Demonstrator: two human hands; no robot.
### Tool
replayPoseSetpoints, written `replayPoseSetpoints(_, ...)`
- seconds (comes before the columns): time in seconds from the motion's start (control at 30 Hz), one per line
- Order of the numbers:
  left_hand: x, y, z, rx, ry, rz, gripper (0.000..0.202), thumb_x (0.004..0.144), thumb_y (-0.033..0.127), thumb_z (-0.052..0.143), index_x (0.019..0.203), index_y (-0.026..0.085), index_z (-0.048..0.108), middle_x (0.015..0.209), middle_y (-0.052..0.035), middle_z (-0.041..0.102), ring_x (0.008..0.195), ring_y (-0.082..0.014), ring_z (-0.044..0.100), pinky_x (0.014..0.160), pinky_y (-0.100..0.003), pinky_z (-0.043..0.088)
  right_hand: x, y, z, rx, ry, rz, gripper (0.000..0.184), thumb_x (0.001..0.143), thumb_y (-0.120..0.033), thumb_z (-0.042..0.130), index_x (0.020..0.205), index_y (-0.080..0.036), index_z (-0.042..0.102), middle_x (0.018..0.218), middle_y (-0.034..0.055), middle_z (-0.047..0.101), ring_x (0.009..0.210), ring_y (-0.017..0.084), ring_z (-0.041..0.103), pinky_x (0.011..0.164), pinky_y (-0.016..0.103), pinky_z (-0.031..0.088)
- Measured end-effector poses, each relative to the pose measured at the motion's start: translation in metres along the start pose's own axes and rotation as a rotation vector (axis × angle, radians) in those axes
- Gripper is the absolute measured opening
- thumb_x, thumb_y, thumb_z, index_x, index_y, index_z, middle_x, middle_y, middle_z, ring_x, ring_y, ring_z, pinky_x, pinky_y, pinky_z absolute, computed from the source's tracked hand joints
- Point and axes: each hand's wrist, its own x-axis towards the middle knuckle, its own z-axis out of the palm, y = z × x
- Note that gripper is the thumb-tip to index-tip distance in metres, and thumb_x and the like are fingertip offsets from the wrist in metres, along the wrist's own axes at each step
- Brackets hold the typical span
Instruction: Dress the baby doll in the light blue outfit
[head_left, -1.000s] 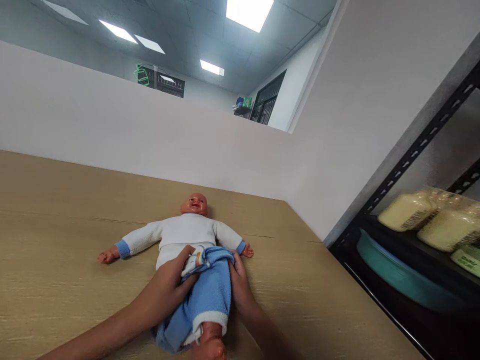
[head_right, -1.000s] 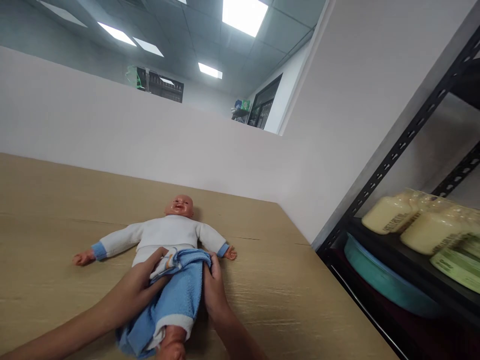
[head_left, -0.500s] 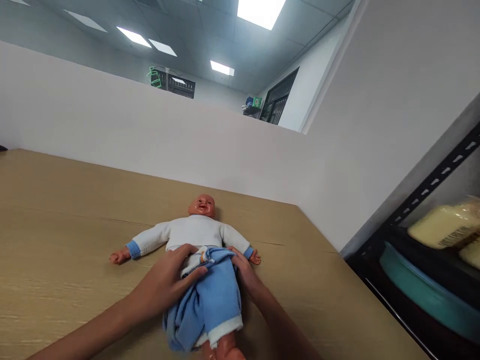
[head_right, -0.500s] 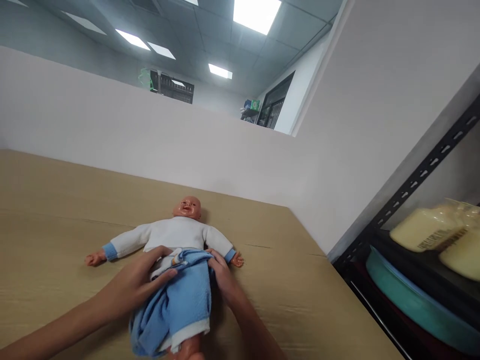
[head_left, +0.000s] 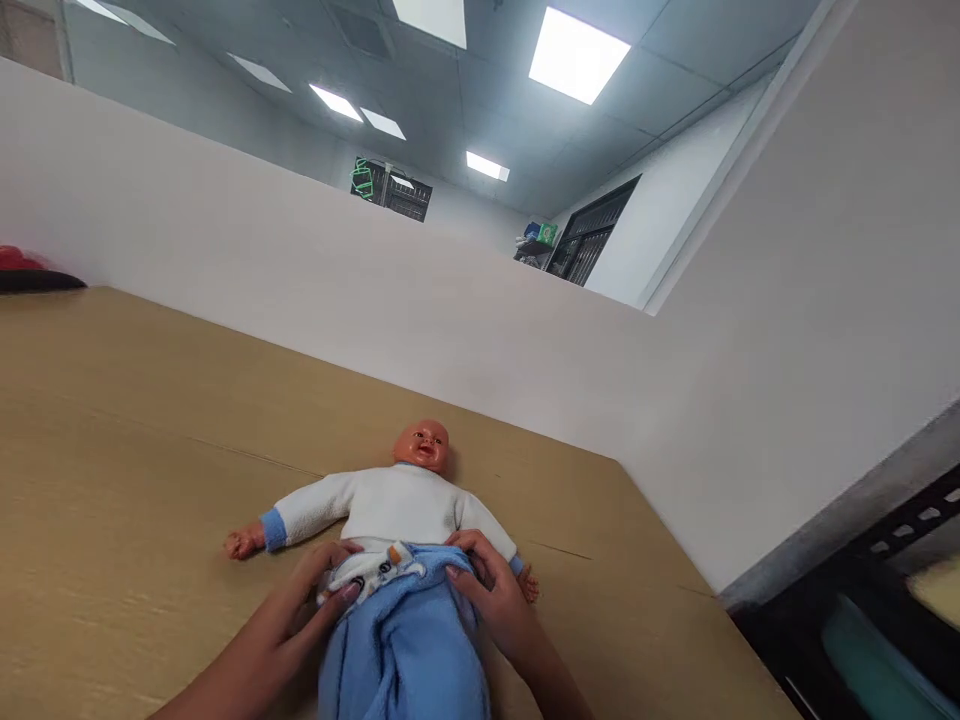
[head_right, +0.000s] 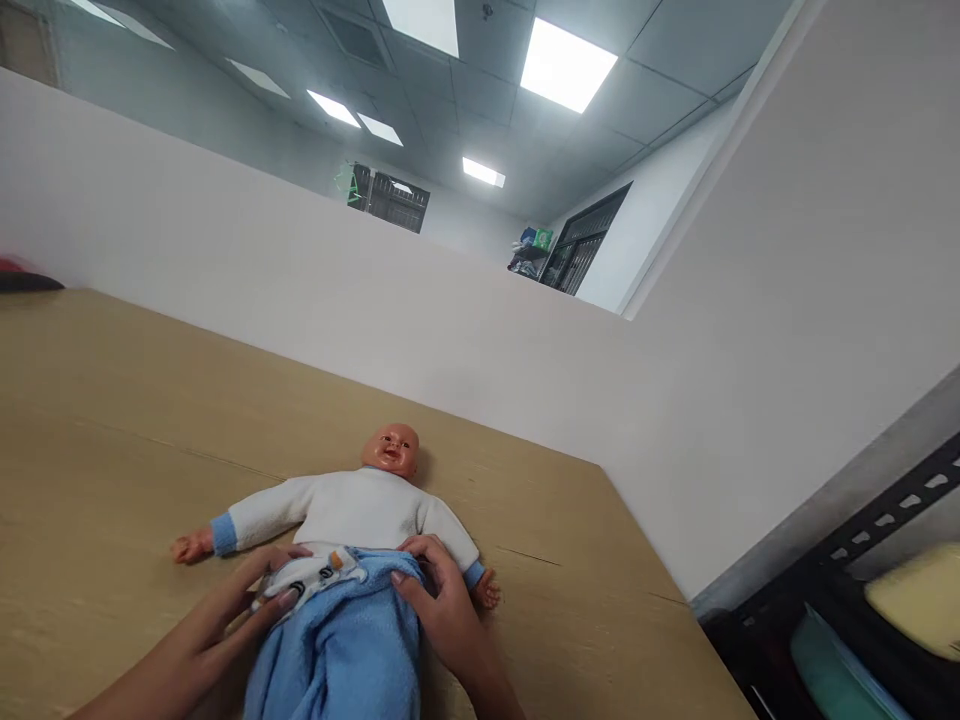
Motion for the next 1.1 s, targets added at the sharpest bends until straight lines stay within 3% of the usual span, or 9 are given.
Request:
replayPoseSetpoints(0.13, 0.028, 0.014, -0.006, 0.038, 0.027, -0.065, 0.064, 0.096, 0.084, 0.046, 0.121, 0.027, 0.06, 0.124, -0.011, 0.073, 0.123, -0.0374, 0.066, 0.112, -0.046, 0.052, 0.009, 0.009, 0.001, 0.081, 0.015, 0.082, 0.035, 0.092, -0.059, 0.073, 0.096, -0.025, 0.065, 0.088, 0.0002, 0.062, 0.083, 0.021, 0.058, 0.076, 0.03, 0.05)
replayPoseSetpoints(0.37, 0.06, 0.034, -0.005, -0.02, -0.059, -0.143, 0.054, 0.099, 0.078, 0.047, 0.098, 0.025, 0.059, 0.09, -0.0001, 0.066, 0.097, -0.0292, 0.065, 0.093, -0.037, 0.056, 0.011, 0.032, 0.01, 0.151, 0.153, 0.144, 0.043, 0.09, -0.066, 0.072, 0.095, -0.025, 0.06, 0.087, -0.0011, 0.056, 0.083, 0.02, 0.052, 0.078, 0.029, 0.046)
replayPoseSetpoints(0.43, 0.057, 0.031, -0.008, -0.063, -0.121, -0.165, 0.053, 0.1, 0.076, 0.049, 0.098, 0.025, 0.062, 0.096, -0.001, 0.067, 0.102, -0.0308, 0.065, 0.096, -0.039, 0.055, 0.006, 0.034, 0.01, 0.161, 0.145, 0.15, 0.045, 0.086, -0.066, 0.075, 0.092, -0.025, 0.058, 0.085, -0.0014, 0.054, 0.081, 0.02, 0.051, 0.075, 0.029, 0.044)
replayPoseSetpoints(0.53, 0.045, 0.016, -0.018, -0.151, -0.197, -0.156, 0.044, 0.099, 0.068, 0.061, 0.118, 0.029, 0.066, 0.119, -0.0021, 0.072, 0.123, -0.0344, 0.063, 0.109, -0.044, 0.052, -0.003, 0.035, 0.004, 0.163, 0.096, 0.158, 0.047, 0.086, -0.068, 0.074, 0.09, -0.024, 0.057, 0.08, -0.0022, 0.05, 0.075, 0.019, 0.047, 0.069, 0.029, 0.04)
replayPoseSetpoints(0.67, 0.029, -0.006, -0.033, -0.254, -0.32, -0.107, 0.06, 0.092, 0.065, 0.074, 0.141, 0.033, 0.06, 0.144, -0.006, 0.067, 0.142, -0.0369, 0.056, 0.123, -0.052, 0.043, -0.008, 0.033, -0.002, 0.124, 0.029, 0.138, 0.05, 0.088, -0.071, 0.069, 0.081, -0.022, 0.057, 0.078, -0.0026, 0.045, 0.074, 0.018, 0.043, 0.07, 0.03, 0.036)
replayPoseSetpoints(0.83, 0.018, -0.002, -0.04, -0.117, -0.364, -0.171, 0.075, 0.078, 0.065, 0.087, 0.144, 0.037, 0.065, 0.166, -0.0043, 0.051, 0.158, -0.0429, 0.035, 0.133, -0.06, 0.025, -0.007, 0.032, 0.007, -0.104, 0.249, -0.134, 0.034, 0.098, -0.054, 0.068, 0.086, -0.024, 0.062, 0.096, 0.001, 0.054, 0.097, 0.023, 0.054, 0.092, 0.034, 0.042)
replayPoseSetpoints(0.93, 0.015, -0.003, -0.034, -0.137, -0.312, -0.245, 0.075, 0.084, 0.072, 0.079, 0.147, 0.035, 0.064, 0.17, -0.0039, 0.046, 0.162, -0.0416, 0.026, 0.135, -0.057, 0.017, -0.007, 0.039, 0.015, -0.108, 0.352, -0.154, 0.028, 0.104, -0.053, 0.061, 0.098, -0.025, 0.063, 0.108, 0.0034, 0.061, 0.106, 0.024, 0.058, 0.098, 0.035, 0.044)
replayPoseSetpoints(1.03, 0.016, -0.012, -0.023, -0.236, -0.115, -0.353, 0.091, 0.083, 0.084, 0.071, 0.154, 0.029, 0.057, 0.172, -0.0088, 0.043, 0.164, -0.0399, 0.021, 0.137, -0.053, 0.009, -0.003, 0.049, 0.017, -0.042, 0.327, 0.055, 0.036, 0.104, -0.061, 0.058, 0.101, -0.025, 0.06, 0.088, -0.0009, 0.06, 0.085, 0.021, 0.057, 0.079, 0.031, 0.047)
replayPoseSetpoints(1.1, 0.023, -0.012, -0.015, -0.315, -0.009, -0.369, 0.085, 0.082, 0.085, 0.071, 0.143, 0.026, 0.063, 0.163, -0.0117, 0.054, 0.16, -0.0422, 0.032, 0.136, -0.055, 0.014, 0.002, 0.053, 0.018, 0.018, 0.317, 0.173, 0.042, 0.1, -0.067, 0.06, 0.101, -0.026, 0.059, 0.081, -0.0039, 0.056, 0.075, 0.019, 0.053, 0.072, 0.029, 0.045)
